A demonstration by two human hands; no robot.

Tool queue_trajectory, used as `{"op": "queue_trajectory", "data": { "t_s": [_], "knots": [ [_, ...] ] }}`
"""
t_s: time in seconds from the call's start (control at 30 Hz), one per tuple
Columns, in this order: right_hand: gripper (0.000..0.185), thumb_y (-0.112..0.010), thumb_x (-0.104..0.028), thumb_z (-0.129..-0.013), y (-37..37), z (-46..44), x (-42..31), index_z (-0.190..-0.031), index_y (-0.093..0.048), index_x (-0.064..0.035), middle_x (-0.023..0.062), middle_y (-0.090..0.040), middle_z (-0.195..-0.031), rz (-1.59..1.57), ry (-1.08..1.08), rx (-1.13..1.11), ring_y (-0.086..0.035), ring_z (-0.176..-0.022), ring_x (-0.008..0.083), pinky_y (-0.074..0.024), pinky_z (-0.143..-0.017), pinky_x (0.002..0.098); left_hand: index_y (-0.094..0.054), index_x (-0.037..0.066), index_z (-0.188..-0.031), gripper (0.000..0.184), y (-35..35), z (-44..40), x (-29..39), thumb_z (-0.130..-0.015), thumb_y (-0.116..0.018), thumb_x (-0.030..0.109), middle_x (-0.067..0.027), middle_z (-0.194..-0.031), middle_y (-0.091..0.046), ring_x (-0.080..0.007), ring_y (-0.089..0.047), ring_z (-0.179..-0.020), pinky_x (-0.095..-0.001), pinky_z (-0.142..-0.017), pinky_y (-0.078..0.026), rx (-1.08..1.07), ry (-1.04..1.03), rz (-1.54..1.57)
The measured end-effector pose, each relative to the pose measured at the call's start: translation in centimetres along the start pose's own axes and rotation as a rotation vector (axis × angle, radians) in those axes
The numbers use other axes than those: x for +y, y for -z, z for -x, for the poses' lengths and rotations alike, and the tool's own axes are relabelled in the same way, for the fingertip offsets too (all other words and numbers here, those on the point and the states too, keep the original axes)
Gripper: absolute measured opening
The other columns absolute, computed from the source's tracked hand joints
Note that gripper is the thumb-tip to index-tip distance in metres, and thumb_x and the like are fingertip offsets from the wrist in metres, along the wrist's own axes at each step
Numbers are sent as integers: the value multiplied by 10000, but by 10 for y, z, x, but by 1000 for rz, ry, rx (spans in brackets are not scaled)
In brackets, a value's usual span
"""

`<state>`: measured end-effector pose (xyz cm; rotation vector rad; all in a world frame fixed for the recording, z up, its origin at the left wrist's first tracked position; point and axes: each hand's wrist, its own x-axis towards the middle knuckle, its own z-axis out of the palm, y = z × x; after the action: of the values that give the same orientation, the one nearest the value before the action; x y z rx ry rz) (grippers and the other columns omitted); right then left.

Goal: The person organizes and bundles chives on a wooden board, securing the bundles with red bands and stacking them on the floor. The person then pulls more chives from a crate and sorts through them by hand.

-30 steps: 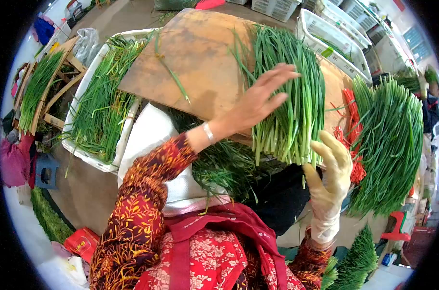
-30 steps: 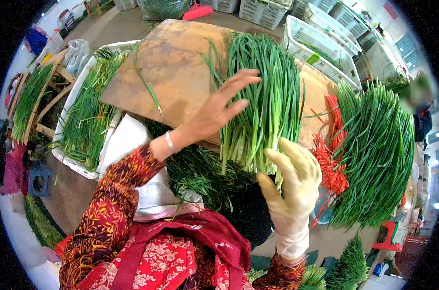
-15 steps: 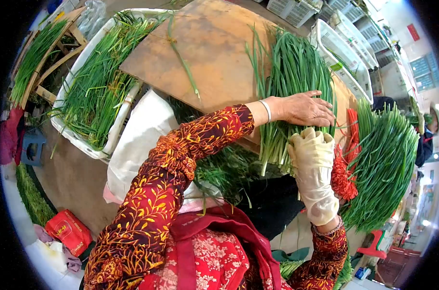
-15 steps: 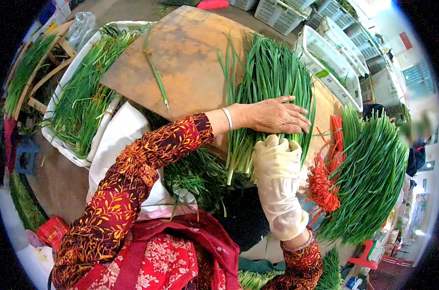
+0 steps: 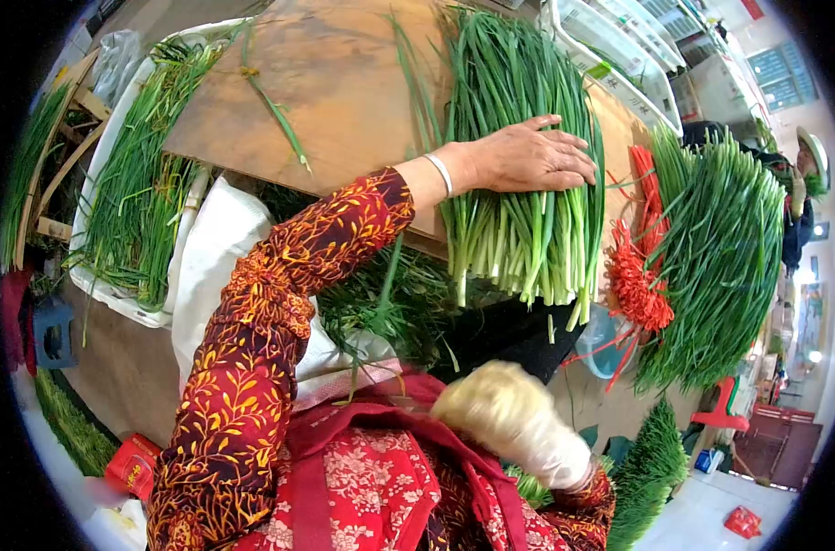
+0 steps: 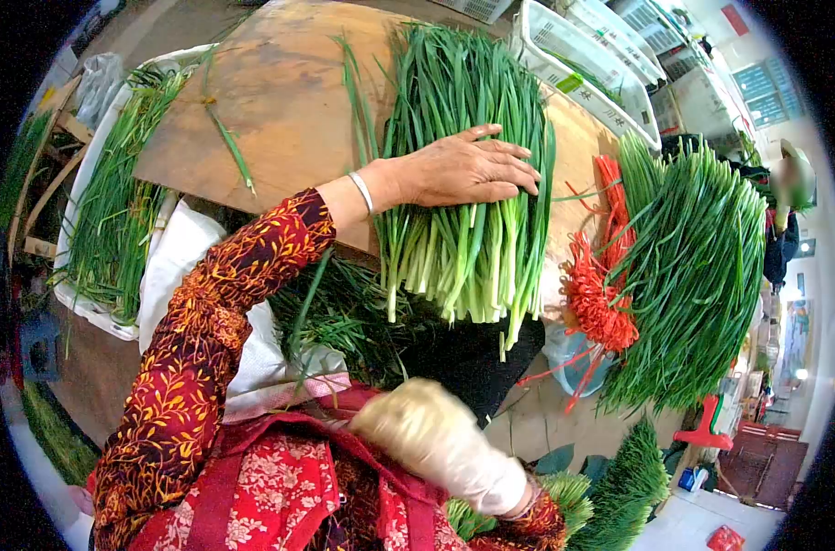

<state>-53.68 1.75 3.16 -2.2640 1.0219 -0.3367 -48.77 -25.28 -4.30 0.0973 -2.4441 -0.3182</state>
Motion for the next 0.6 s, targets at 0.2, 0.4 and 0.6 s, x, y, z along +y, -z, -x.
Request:
{"op": "queue_trajectory", "data": {
  "t_s": [0.2,0.4,0.6],
  "knots": [
    [104,-552,-195,-821,-24,12,15,-848,-567,-95,82,-565,-657,567,-240,-426,-607,-610,277,-504,-567,354,-480,213,-1263,402,6,-4,4,-964,-296,409,-2,-1326,-465,-186,-357,-1283,-464,-1103,-153,-62,88,48],
    [341,-648,-342,-766,-5,24,17,-1022,-608,-120,93,-626,-865,275,-570,-131,-613,-744,296,-490,-652,400,-354,178,-1346,463,24,3,3,-948,-351,415,-40,-1391,-378,-235,-312,-1311,-480,-1104,-134,35,-10,-250],
    [194,-694,-195,-766,4,54,13,-893,-651,-55,74,-631,-767,-134,-587,298,-601,-705,201,-470,-621,296,-345,70,-1343,564,84,62,60,-883,-541,329,-121,-1378,-381,-277,-325,-1300,-414,-1081,-224,313,329,95]
  ]
}}
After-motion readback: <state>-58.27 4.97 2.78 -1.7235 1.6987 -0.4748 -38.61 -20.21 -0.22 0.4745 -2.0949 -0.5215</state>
